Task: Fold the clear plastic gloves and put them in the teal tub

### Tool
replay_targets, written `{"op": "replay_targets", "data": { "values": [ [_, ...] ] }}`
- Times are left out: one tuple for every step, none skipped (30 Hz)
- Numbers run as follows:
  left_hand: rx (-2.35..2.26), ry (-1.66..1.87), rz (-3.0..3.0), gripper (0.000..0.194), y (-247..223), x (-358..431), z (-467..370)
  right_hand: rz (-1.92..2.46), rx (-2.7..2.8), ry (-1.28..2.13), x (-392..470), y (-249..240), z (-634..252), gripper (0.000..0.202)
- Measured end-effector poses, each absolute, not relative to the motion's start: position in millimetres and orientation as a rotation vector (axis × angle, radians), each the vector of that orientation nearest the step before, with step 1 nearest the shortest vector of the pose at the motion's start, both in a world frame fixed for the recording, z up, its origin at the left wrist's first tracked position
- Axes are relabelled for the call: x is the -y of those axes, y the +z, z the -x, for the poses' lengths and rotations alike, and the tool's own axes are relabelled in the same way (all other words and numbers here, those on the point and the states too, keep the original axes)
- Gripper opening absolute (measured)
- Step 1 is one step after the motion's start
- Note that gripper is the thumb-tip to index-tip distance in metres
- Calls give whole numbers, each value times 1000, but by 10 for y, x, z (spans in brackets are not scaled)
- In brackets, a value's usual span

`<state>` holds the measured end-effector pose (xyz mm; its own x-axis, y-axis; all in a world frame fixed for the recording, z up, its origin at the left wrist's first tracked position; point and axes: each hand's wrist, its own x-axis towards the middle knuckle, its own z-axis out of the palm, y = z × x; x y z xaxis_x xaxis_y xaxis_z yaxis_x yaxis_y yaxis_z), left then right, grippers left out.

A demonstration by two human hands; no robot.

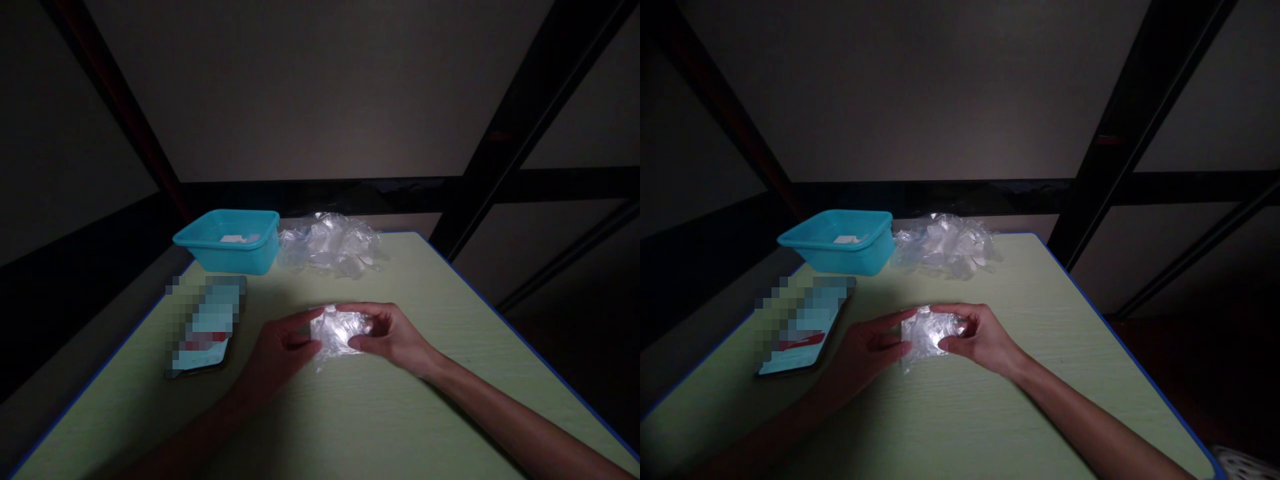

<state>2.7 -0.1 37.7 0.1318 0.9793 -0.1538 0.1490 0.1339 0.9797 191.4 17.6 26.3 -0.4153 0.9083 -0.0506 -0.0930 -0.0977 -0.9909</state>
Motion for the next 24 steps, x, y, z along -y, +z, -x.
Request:
{"op": "replay_targets", "data": {
  "values": [
    [-1273, 917, -1280, 59, 379, 2, -22, 947, 1392, 1619, -173, 265, -1917, 43],
    [-1278, 907, -1295, 60, 380, 4, -18, 946, 1399, 1612, -171, 268, -1920, 44],
    [-1280, 896, -1308, 61, 382, 5, -14, 948, 1407, 1604, -169, 272, -1923, 44],
    [-1279, 889, -1319, 63, 384, 7, -12, 950, 1414, 1600, -167, 276, -1926, 45],
    [-1276, 881, -1329, 64, 386, 8, -9, 950, 1419, 1600, -166, 279, -1929, 45],
    [-1272, 875, -1340, 65, 388, 9, -7, 950, 1423, 1602, -167, 281, -1932, 46],
    [-1270, 871, -1350, 66, 390, 10, -5, 951, 1426, 1606, -169, 280, -1935, 46],
    [-1271, 864, -1360, 68, 391, 10, -3, 952, 1432, 1610, -174, 276, -1938, 47],
    [-1273, 854, -1368, 69, 392, 9, 0, 955, 1440, 1612, -179, 270, -1941, 48],
    [-1274, 846, -1376, 70, 391, 7, 3, 958, 1451, 1612, -186, 262, -1943, 49],
    [-1272, 838, -1380, 71, 390, 4, 6, 962, 1463, 1612, -192, 253, -1946, 51],
    [-1270, 833, -1381, 72, 389, 2, 9, 962, 1474, 1614, -198, 245, -1948, 52],
    [-1267, 831, -1379, 72, 386, -1, 11, 957, 1484, 1617, -201, 240, -1950, 53],
    [-1266, 836, -1376, 72, 384, -3, 12, 949, 1491, 1618, -202, 239, -1951, 54],
    [-1266, 843, -1371, 73, 383, -4, 12, 935, 1495, 1619, -200, 242, -1952, 55],
    [-1267, 847, -1364, 73, 384, -3, 10, 912, 1496, 1619, -196, 249, -1952, 55],
    [-1267, 851, -1357, 74, 386, -2, 7, 888, 1497, 1618, -189, 261, -1952, 55],
    [-1264, 852, -1349, 74, 390, 1, 4, 866, 1500, 1616, -182, 275, -1952, 55],
    [-1259, 852, -1340, 74, 395, 4, 0, 850, 1506, 1613, -173, 290, -1952, 54],
    [-1254, 851, -1334, 74, 401, 8, -4, 838, 1517, 1609, -165, 306, -1953, 54],
    [-1249, 853, -1331, 74, 406, 12, -6, 835, 1531, 1605, -158, 320, -1953, 54],
    [-1245, 855, -1330, 73, 409, 15, -7, 839, 1546, 1595, -153, 331, -1954, 54],
    [-1239, 859, -1329, 72, 410, 17, -6, 844, 1560, 1582, -149, 338, -1955, 55],
    [-1232, 862, -1329, 72, 407, 18, -4, 847, 1571, 1568, -146, 342, -1955, 55]
  ]
}}
